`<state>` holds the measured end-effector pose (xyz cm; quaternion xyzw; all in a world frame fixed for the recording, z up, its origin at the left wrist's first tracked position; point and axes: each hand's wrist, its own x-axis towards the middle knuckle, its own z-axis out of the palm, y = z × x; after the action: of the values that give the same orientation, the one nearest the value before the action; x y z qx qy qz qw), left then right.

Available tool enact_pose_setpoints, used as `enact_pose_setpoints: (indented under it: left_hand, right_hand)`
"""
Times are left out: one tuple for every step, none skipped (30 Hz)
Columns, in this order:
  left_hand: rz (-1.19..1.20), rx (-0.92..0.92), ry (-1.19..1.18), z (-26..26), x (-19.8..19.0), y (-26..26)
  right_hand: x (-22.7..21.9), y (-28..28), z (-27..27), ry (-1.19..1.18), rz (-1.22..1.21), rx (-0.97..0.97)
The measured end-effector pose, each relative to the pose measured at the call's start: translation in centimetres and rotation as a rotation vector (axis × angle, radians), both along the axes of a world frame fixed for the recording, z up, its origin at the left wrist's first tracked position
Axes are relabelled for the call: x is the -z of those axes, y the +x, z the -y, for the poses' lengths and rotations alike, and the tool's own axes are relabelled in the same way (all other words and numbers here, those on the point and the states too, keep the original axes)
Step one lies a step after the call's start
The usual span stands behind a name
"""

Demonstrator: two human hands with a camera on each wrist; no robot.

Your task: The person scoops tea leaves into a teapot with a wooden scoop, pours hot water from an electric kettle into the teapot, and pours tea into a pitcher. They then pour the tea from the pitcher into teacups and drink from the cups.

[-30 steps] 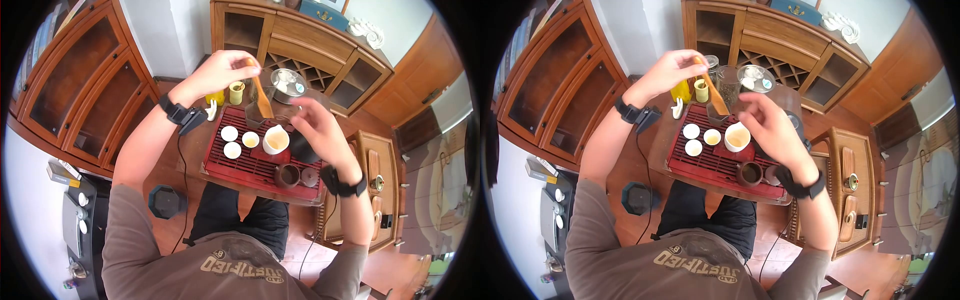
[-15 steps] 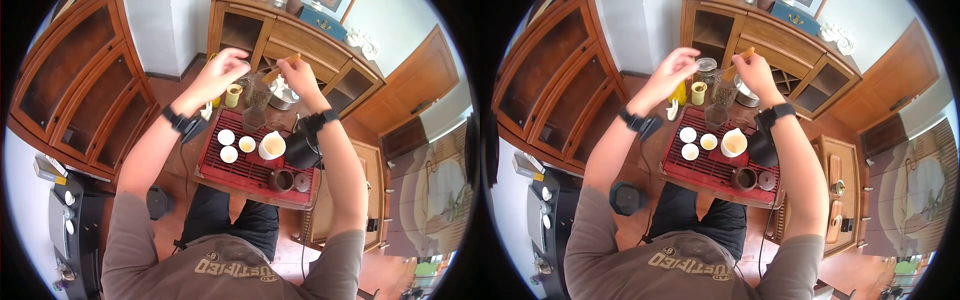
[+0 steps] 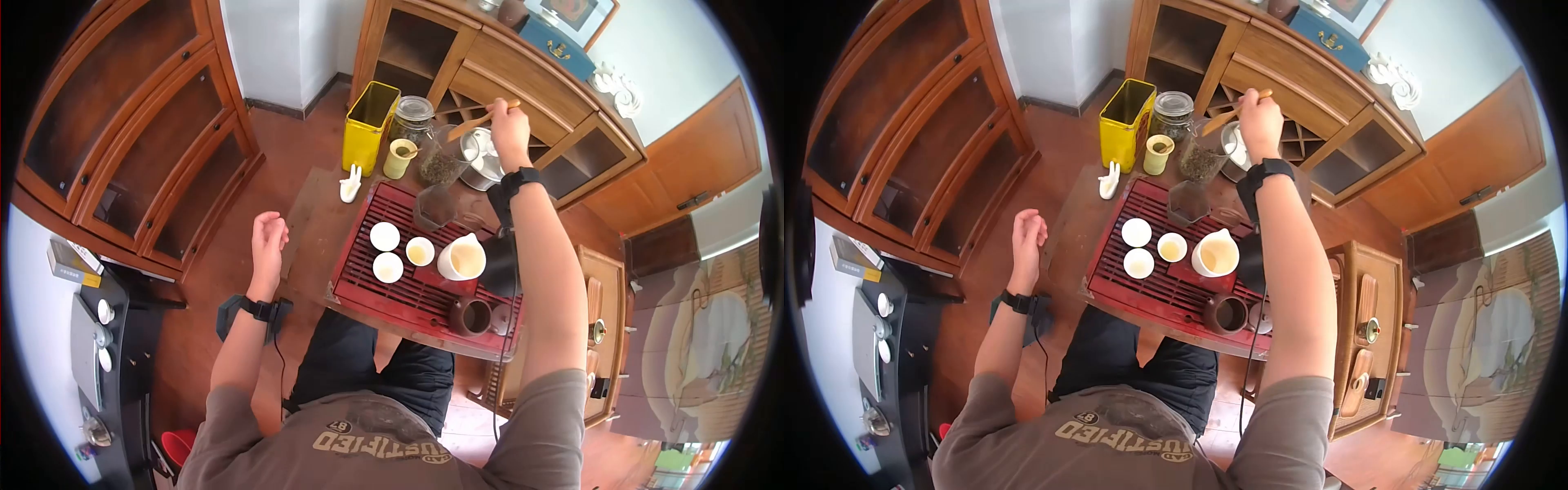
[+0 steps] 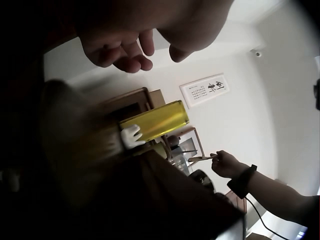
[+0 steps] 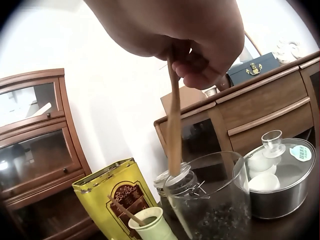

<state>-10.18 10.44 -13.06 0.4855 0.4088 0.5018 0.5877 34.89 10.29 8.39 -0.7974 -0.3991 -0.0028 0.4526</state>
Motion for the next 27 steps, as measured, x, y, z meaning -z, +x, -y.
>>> enact_pose_setpoints:
  left_hand:
    - [0.000, -0.003, -0.010, 0.4, 0.8, 0.2]
    - [0.021, -0.039, 0.012, 0.9, 1.6, 0.6]
    - [0.043, -0.073, 0.036, 1.2, 2.3, 1.0]
    - [0.047, -0.070, 0.033, 1.3, 2.9, 1.2]
    - [0.067, -0.040, 0.041, 1.4, 3.4, 1.3]
    - [0.086, -0.011, 0.048, 1.5, 3.9, 1.4]
    - [0.088, -0.011, 0.046, 1.5, 4.0, 1.6]
    - [0.056, 0.000, 0.108, 1.5, 4.2, 1.8]
    - [0.023, 0.011, 0.172, 1.5, 4.3, 1.9]
    - [0.022, 0.008, 0.171, 1.6, 3.7, 2.0]
    - [0.024, 0.015, 0.165, 1.7, 3.1, 2.0]
    - [0.026, 0.022, 0.158, 1.8, 2.5, 2.2]
    - [0.024, 0.021, 0.156, 1.8, 2.3, 2.5]
    - [0.058, 0.029, 0.145, 1.7, 2.1, 2.8]
    - [0.093, 0.037, 0.133, 1.8, 2.0, 3.0]
    - [0.092, 0.037, 0.133, 1.9, 2.2, 3.2]
    - [0.072, 0.046, 0.139, 2.0, 2.4, 3.4]
    - [0.052, 0.057, 0.146, 2.0, 2.6, 3.5]
    - [0.053, 0.061, 0.146, 2.0, 2.7, 3.6]
    - [0.046, 0.068, 0.161, 2.0, 2.8, 3.5]
    - [0.039, 0.074, 0.176, 2.1, 2.9, 3.5]
    - [0.039, 0.075, 0.177, 2.1, 2.9, 3.5]
    - [0.041, 0.083, 0.179, 2.1, 2.9, 3.4]
    - [0.043, 0.091, 0.182, 2.1, 2.8, 3.3]
    - [0.041, 0.090, 0.184, 2.1, 2.8, 3.2]
    - [0.050, 0.094, 0.188, 2.2, 2.8, 3.2]
    - [0.059, 0.099, 0.191, 2.2, 2.8, 3.3]
  right_hand:
    - [0.4, 0.6, -0.3, -0.018, 0.028, 0.025]
    - [0.8, 1.2, -0.7, -0.087, 0.110, 0.048]
    - [1.4, 1.7, -1.0, -0.154, 0.195, 0.073]
    - [2.4, 2.0, -0.9, -0.158, 0.151, 0.002]
    - [3.3, 2.2, -0.9, -0.163, 0.106, -0.069]
    - [4.1, 2.5, -1.0, -0.206, 0.104, -0.091]
    - [4.7, 2.7, -1.0, -0.209, 0.105, -0.090]
    - [5.2, 2.8, -1.1, -0.289, 0.114, -0.117]
    - [5.7, 2.9, -1.2, -0.367, 0.122, -0.144]
    - [6.4, 3.2, -1.4, -0.411, 0.092, -0.158]
    - [7.1, 3.5, -1.6, -0.412, 0.090, -0.161]
    - [7.8, 3.8, -1.8, -0.425, 0.064, -0.176]
    - [7.8, 3.4, -1.8, -0.438, 0.039, -0.190]
    - [7.8, 3.2, -1.7, -0.436, 0.078, -0.203]
    - [7.7, 3.0, -1.6, -0.437, 0.077, -0.204]
    - [7.3, 2.6, -1.4, -0.451, -0.052, -0.253]
    - [6.9, 2.0, -1.2, -0.463, -0.183, -0.300]
    - [6.7, 1.5, -1.2, -0.462, -0.183, -0.298]
    - [6.7, 1.3, -1.1, -0.453, -0.198, -0.276]
    - [6.7, 1.2, -1.0, -0.443, -0.213, -0.254]
    - [6.6, 1.2, -0.9, -0.443, -0.213, -0.253]
    - [6.3, 1.1, -0.8, -0.423, -0.317, -0.192]
    - [6.1, 0.9, -0.8, -0.402, -0.422, -0.133]
    - [5.8, 0.8, -0.7, -0.400, -0.422, -0.134]
    - [5.5, 0.9, -0.4, -0.379, -0.467, -0.127]
    - [5.4, 1.0, -0.2, -0.357, -0.512, -0.119]
    - [5.3, 0.9, -0.2, -0.356, -0.513, -0.120]
